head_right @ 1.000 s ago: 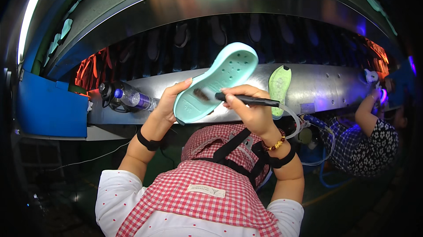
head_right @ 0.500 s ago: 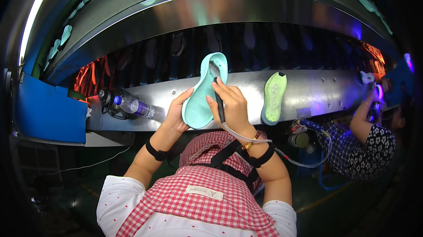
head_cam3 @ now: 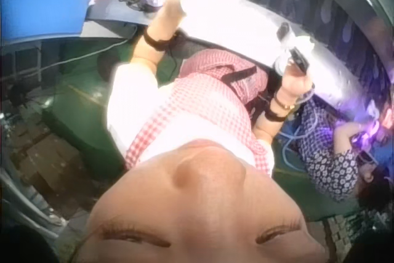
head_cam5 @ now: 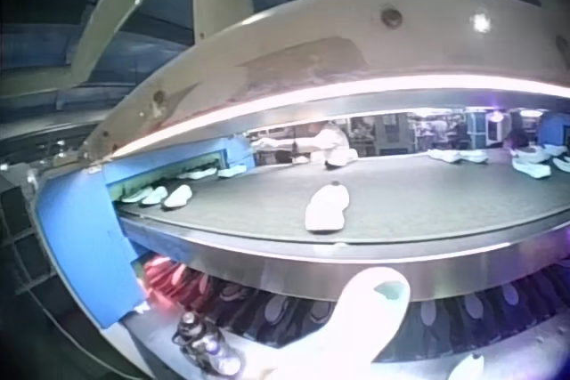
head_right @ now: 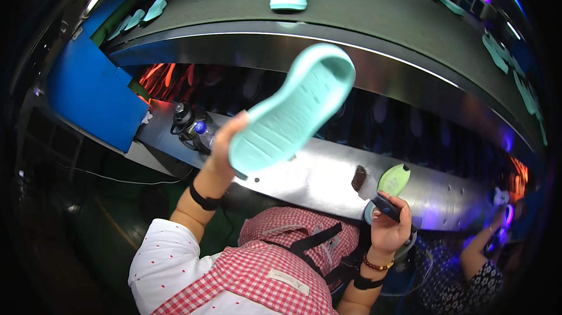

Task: Applying glue to shoe soles using a brush in a shoe manufacturing factory.

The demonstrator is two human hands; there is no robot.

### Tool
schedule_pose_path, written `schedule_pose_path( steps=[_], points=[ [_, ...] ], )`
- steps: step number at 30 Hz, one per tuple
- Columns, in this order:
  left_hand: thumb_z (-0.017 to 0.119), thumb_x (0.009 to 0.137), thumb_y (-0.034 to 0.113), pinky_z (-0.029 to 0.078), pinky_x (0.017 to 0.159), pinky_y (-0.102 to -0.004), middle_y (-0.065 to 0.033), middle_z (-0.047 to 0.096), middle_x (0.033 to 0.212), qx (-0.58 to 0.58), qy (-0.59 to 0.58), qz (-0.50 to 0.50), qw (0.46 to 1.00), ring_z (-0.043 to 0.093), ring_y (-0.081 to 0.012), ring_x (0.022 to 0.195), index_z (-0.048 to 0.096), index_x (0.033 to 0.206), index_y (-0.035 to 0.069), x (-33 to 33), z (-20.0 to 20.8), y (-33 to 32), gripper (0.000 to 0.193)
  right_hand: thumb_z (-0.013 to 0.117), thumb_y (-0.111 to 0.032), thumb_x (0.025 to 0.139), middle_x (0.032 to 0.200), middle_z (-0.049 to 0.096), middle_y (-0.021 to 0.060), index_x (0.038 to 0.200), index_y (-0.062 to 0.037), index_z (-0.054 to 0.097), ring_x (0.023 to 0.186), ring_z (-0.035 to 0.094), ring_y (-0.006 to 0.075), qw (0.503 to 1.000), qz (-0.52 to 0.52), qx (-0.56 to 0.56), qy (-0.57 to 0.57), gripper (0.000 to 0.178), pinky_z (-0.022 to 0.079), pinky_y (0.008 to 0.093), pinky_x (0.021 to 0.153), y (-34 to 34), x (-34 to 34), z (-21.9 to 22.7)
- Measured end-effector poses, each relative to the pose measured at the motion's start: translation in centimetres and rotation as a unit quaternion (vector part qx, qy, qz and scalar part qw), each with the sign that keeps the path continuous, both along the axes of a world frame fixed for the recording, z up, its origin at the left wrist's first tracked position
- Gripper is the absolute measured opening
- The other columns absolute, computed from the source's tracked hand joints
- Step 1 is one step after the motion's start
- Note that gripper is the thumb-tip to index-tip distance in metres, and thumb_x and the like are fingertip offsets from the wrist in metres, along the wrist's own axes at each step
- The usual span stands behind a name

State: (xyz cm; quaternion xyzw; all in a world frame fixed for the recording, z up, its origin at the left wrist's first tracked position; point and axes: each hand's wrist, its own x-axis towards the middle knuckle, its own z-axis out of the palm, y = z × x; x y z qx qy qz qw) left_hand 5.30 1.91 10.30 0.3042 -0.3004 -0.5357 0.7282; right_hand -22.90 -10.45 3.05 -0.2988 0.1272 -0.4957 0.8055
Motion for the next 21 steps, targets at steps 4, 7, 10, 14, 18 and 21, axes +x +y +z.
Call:
schedule_pose_path(
  steps=[4,7,10,14,18,21],
  points=[
    [0.024,0.086,0.040,0.038,0.087,-0.0551,-0.0229,0.043,0.121,-0.136,0.011,0.016,0.991,0.048,-0.0414,0.104,0.029,0.128,-0.003,8.5,5.5,-1.3,0.060,0.037,-0.023,0.089,0.104,0.056,0.0222,0.105,0.0045,0.051,0.075,0.057,0.0203,0.998,0.021,0.041,0.033,0.035,0.046,0.0275,0.066,-0.5,-0.3,-1.7],
    [0.026,0.085,0.041,0.021,0.098,-0.0572,-0.0212,0.022,0.135,-0.258,0.210,0.173,0.927,0.024,-0.0385,0.123,0.018,0.132,-0.002,17.2,7.7,-2.7,0.064,0.038,-0.023,0.090,0.106,0.055,0.0198,0.107,0.0036,0.051,0.071,0.056,0.0172,0.997,0.019,0.063,0.050,0.034,0.045,0.0252,0.064,-0.5,0.4,-1.6],
    [0.035,0.081,0.044,0.019,0.100,-0.0537,-0.0130,0.007,0.142,-0.213,0.348,0.385,0.828,0.016,-0.0329,0.129,0.009,0.136,0.005,21.4,8.7,-5.9,0.072,0.038,-0.021,0.090,0.107,0.055,0.0187,0.108,0.0048,0.050,0.073,0.056,0.0175,0.996,0.026,0.073,0.044,0.034,0.046,0.0252,0.067,-0.4,1.0,-1.9],
    [0.059,0.077,0.028,0.037,0.088,-0.0307,-0.0141,0.055,0.107,0.030,-0.386,0.489,0.781,0.049,-0.0255,0.104,0.048,0.110,-0.005,17.1,7.4,-13.0,0.048,0.048,-0.010,0.084,0.108,0.053,0.0204,0.106,0.0065,0.049,0.080,0.056,0.0185,0.996,0.043,0.054,0.053,0.027,0.047,0.0261,0.072,0.0,1.4,-3.1],
    [0.059,0.075,0.031,0.041,0.083,-0.0383,-0.0232,0.055,0.102,0.151,-0.723,0.307,0.600,0.053,-0.0347,0.096,0.055,0.102,-0.003,13.2,8.3,-15.1,0.043,0.055,0.004,0.076,0.103,0.056,0.0166,0.102,0.0036,0.052,0.080,0.057,0.0149,0.992,0.013,0.054,0.117,0.025,0.048,0.0223,0.070,0.3,1.4,-3.3],
    [0.060,0.074,0.032,0.042,0.080,-0.0395,-0.0206,0.058,0.094,0.080,-0.741,0.404,0.530,0.053,-0.0356,0.091,0.060,0.089,-0.002,13.6,7.1,-14.7,0.036,0.056,0.002,0.076,0.099,0.058,0.0161,0.097,0.0022,0.053,0.081,0.057,0.0159,0.992,0.027,0.040,0.118,0.021,0.046,0.0229,0.069,0.4,1.0,-3.7]
  ],
)
